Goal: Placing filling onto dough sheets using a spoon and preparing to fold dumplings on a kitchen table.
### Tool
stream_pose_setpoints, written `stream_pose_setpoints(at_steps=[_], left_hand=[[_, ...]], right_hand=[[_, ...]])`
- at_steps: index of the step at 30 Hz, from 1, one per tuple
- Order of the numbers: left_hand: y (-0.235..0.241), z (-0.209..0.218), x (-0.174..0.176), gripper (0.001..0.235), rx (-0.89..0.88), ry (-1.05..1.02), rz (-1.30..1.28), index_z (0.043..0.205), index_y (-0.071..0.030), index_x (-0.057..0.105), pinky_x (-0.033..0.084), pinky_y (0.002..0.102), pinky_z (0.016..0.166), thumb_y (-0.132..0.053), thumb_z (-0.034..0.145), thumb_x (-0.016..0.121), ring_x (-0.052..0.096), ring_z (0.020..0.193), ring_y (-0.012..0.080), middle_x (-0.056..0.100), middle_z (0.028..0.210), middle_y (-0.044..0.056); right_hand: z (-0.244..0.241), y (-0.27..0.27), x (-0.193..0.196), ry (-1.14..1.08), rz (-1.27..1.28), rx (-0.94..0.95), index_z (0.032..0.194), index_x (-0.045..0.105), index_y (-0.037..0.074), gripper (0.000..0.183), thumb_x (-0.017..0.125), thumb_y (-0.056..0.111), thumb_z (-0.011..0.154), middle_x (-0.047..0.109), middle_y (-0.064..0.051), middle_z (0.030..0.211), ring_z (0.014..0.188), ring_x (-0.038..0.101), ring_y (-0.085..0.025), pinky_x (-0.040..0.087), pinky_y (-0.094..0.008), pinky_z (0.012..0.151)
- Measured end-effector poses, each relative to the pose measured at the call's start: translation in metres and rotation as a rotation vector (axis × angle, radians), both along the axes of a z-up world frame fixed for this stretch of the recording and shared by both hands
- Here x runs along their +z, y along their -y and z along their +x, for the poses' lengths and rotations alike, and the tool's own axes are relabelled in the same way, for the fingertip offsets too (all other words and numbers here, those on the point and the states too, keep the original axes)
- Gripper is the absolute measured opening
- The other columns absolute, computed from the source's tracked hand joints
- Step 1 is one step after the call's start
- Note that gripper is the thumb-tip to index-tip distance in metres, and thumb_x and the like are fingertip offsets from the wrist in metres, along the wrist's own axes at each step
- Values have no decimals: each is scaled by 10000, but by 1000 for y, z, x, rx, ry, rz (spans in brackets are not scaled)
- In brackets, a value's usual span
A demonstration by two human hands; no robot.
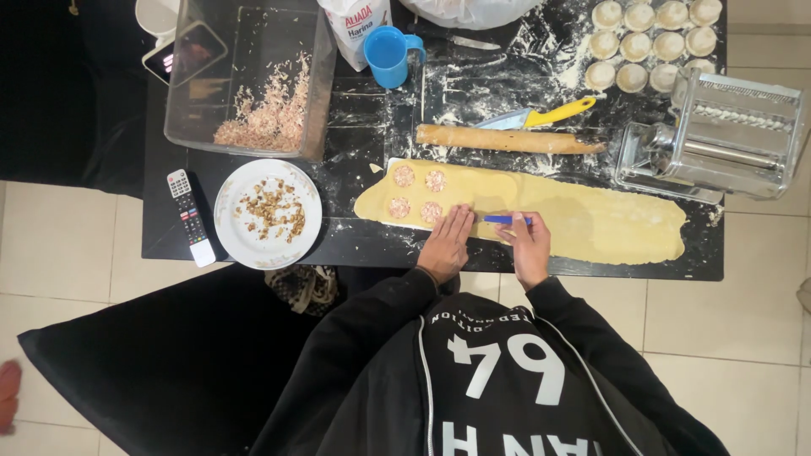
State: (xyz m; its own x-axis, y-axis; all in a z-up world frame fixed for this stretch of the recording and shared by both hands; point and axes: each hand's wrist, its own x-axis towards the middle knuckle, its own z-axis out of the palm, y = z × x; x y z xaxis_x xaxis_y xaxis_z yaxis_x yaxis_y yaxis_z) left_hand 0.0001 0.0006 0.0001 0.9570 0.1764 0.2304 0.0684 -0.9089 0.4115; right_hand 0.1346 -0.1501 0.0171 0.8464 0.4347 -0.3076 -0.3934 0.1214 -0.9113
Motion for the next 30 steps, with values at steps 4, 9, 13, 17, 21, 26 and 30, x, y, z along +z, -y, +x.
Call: stream_pose_setpoints(at_steps=[4, 9, 13, 17, 21, 26, 30], left_hand=[[0, 0, -5, 685, 13, -30, 2, 1550, 29, 376, 308, 467, 1234, -101, 892, 519, 361, 1534, 349, 384, 1633, 194], [-1, 2, -4, 689, 9, -45, -7, 1536, 35, 385, 310, 463, 1225, -106, 873, 514, 369, 1520, 347, 395, 1620, 196], [0, 2, -2, 672, 21, -25, -6, 1537, 30, 398, 317, 452, 1234, -102, 887, 506, 378, 1527, 334, 405, 1623, 186], [-1, 2, -1, 666, 17, -11, -10, 1531, 38, 406, 312, 456, 1233, -94, 885, 499, 380, 1523, 334, 412, 1617, 191], [-1, 1, -4, 667, 11, -14, 4, 1543, 32, 390, 300, 449, 1247, -90, 894, 487, 369, 1535, 330, 396, 1630, 185], [-1, 0, -7, 717, -5, -47, -1, 1582, 12, 330, 259, 494, 1243, -112, 894, 489, 318, 1550, 333, 351, 1655, 174], [-3, 0, -6, 734, 4, -99, -67, 1613, -30, 285, 203, 564, 1239, -108, 910, 480, 278, 1566, 329, 322, 1669, 150]], right_hand=[[1, 0, -1, 3, -7, -15, 1084, 572, -10, 186, 532, 171, 1100, 673, -114, 1049, 920, 700, -168, 630, -372, 887], [3, 1, 1, 15, -14, -22, 1086, 565, -14, 187, 539, 171, 1089, 669, -105, 1064, 915, 697, -172, 624, -373, 876], [5, 4, 4, 29, -24, -25, 1087, 560, -17, 196, 538, 177, 1093, 671, -113, 1062, 919, 703, -181, 626, -372, 881], [8, 7, 6, 32, -35, -35, 1104, 563, -24, 211, 528, 185, 1104, 670, -120, 1071, 926, 702, -190, 620, -364, 871], [8, 11, 9, 34, -53, -42, 1102, 555, -23, 211, 525, 186, 1093, 680, -127, 1104, 938, 705, -191, 625, -363, 877], [7, 14, 15, 37, -66, -44, 1111, 551, -17, 208, 523, 189, 1103, 676, -134, 1115, 945, 704, -195, 615, -366, 886], [8, 17, 14, 39, -70, -51, 1111, 549, -9, 209, 525, 198, 1098, 678, -130, 1118, 946, 703, -191, 618, -371, 882]])
